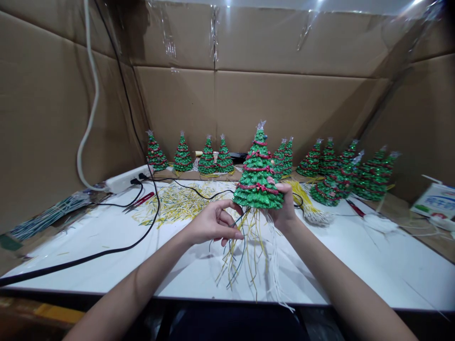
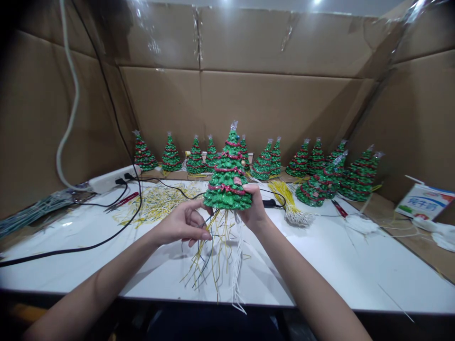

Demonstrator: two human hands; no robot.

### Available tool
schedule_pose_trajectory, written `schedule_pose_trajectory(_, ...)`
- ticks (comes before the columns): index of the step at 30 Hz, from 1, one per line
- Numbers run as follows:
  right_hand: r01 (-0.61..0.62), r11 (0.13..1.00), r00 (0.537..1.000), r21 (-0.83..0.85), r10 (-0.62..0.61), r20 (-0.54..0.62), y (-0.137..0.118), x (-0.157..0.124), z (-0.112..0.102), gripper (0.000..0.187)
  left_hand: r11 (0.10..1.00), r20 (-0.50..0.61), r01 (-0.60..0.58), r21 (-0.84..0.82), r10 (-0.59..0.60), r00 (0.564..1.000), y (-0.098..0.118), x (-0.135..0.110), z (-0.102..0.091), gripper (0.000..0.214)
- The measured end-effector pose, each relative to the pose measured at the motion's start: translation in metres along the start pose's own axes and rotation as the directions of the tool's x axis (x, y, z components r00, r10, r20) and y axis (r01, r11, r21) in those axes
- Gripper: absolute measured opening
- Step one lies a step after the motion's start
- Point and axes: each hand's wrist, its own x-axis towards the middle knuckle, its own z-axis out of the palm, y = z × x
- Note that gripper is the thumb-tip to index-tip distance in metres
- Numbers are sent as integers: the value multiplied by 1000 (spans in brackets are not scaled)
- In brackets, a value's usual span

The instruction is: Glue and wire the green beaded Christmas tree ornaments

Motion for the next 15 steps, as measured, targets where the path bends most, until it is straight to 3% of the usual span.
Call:
schedule_pose_trajectory(7,-66,992,997,108,69,-23,0,0,0,24,998,-16,54,16,-53,998,0,0,0,50)
schedule_pose_trajectory(15,54,996,999,76,-54,-5,6,3,-4,11,998,-10,64,1,-64,998,-3,3,0,48)
